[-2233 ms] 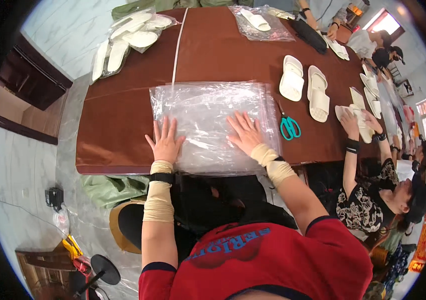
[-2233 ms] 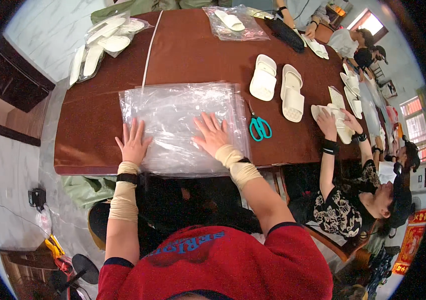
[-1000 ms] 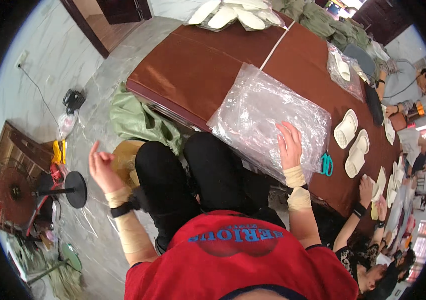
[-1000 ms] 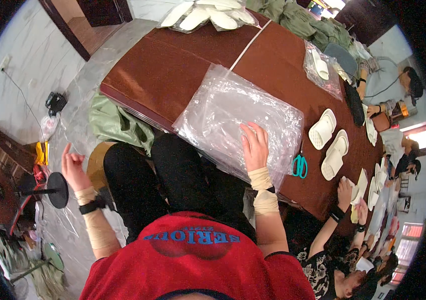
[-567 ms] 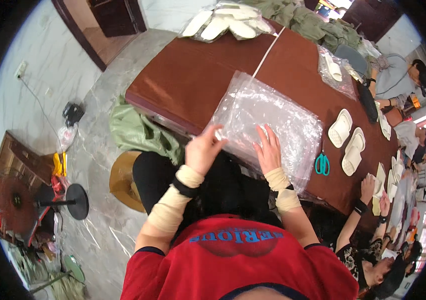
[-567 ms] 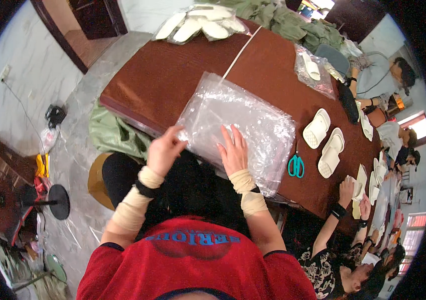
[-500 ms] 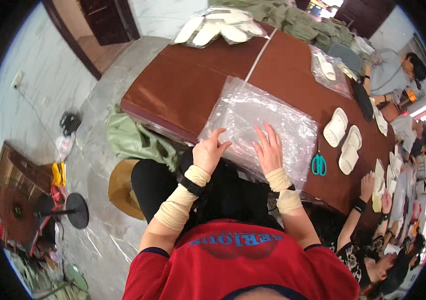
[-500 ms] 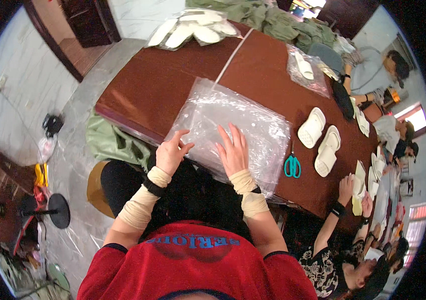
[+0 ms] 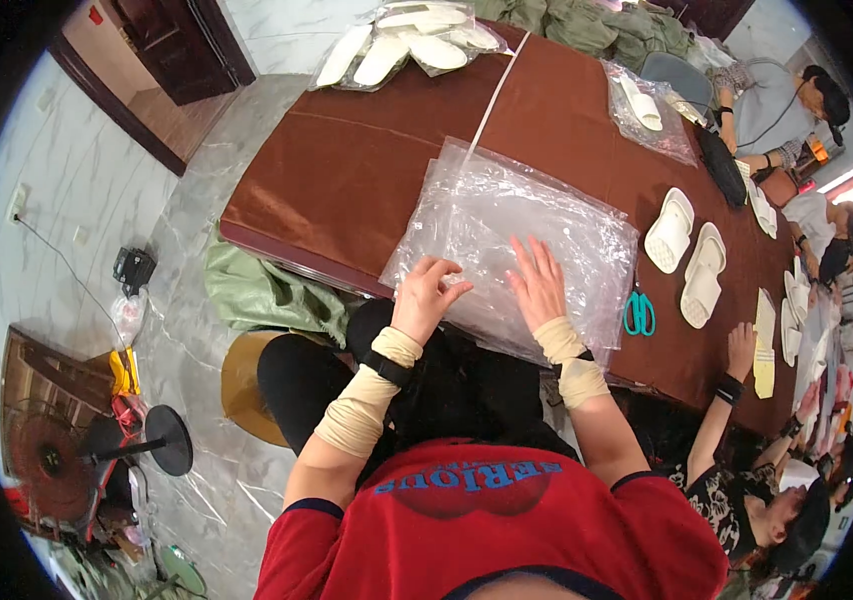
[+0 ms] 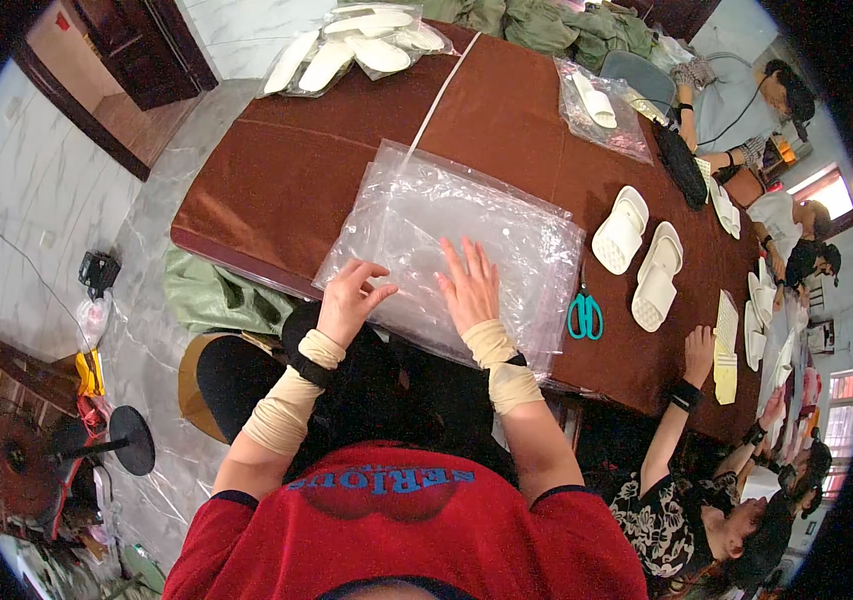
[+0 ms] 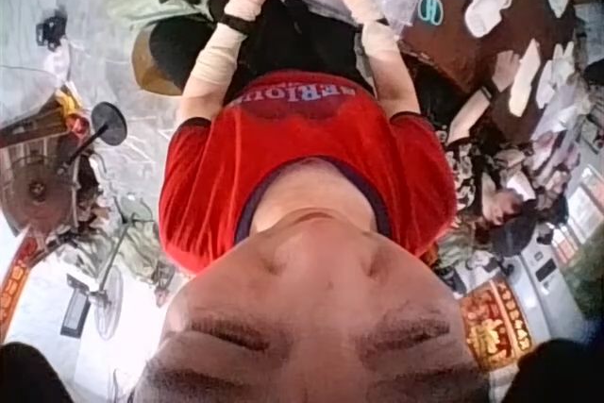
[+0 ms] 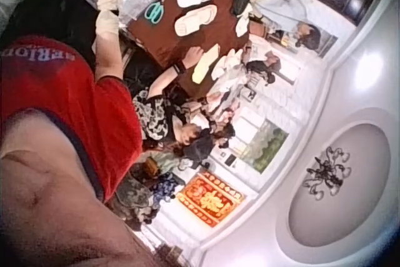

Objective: Trimming excess material from white slippers and placing them into plastic bags.

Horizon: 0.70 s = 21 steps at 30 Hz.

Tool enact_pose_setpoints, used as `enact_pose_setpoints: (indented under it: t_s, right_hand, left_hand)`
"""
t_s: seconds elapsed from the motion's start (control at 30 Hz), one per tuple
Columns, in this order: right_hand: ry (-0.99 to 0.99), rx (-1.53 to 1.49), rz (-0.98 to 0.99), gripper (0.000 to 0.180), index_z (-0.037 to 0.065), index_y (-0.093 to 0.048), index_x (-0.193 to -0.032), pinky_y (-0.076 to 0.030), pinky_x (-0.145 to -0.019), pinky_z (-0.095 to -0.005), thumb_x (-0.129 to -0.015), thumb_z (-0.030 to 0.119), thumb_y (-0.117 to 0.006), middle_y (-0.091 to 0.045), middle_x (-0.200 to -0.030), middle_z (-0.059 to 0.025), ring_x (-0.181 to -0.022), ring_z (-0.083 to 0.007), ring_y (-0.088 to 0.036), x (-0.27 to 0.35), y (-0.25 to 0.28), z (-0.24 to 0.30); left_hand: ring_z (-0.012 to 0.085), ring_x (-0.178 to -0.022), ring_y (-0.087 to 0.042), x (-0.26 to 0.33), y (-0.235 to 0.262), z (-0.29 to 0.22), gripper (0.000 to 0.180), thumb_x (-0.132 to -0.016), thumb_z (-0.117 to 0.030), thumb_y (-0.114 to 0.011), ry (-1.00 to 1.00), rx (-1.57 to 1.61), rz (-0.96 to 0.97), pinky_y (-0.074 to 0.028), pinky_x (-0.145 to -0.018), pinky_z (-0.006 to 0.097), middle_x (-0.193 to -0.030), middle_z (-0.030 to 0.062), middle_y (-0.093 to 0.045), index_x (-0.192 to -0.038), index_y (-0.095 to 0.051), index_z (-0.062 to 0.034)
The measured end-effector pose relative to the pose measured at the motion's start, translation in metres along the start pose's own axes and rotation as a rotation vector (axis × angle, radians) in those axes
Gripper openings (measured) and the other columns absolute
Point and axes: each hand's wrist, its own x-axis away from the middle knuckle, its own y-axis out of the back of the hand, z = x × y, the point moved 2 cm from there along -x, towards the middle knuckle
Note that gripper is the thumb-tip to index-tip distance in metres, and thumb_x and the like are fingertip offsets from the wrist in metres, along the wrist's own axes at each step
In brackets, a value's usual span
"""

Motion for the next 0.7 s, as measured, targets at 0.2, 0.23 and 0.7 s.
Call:
enact_pose_setpoints:
  t_s: [0.2,0.23,0.7]
  right_hand:
    - [0.026,0.004,0.018,0.054,0.023,-0.036,-0.144,-0.027,-0.106,-0.0553,-0.093,0.031,-0.052,-0.036,-0.144,-0.016,-0.133,-0.0377,-0.033,-0.002,0.004,0.003]
    - [0.043,-0.043,0.012,0.053,0.022,-0.036,-0.144,-0.027,-0.106,-0.0555,-0.093,0.031,-0.052,-0.037,-0.144,-0.0162,-0.133,-0.0377,-0.033,-0.003,0.006,0.005]
    - [-0.017,0.21,-0.003,0.056,0.027,-0.036,-0.144,-0.014,-0.109,-0.0616,-0.092,0.042,-0.051,-0.03,-0.148,-0.014,-0.138,-0.0364,-0.026,0.014,-0.012,-0.041]
  left_hand:
    - [0.0233,-0.066,-0.062,-0.007,-0.007,-0.004,0.018,-0.08,-0.013,-0.07,-0.048,-0.031,0.006,-0.05,-0.061,0.034,-0.09,0.0096,-0.059,-0.094,-0.062,-0.0064]
    - [0.0242,-0.066,-0.062,-0.009,-0.01,-0.007,0.016,-0.08,-0.011,-0.069,-0.077,-0.062,0.022,-0.05,-0.061,0.034,-0.089,0.0096,-0.059,-0.094,-0.062,-0.0066]
    - [0.0228,-0.065,-0.058,0.0,0.027,0.034,0.009,-0.076,-0.002,-0.068,-0.029,0.015,-0.112,-0.046,-0.06,0.031,-0.073,0.0109,-0.057,-0.081,-0.06,-0.0006]
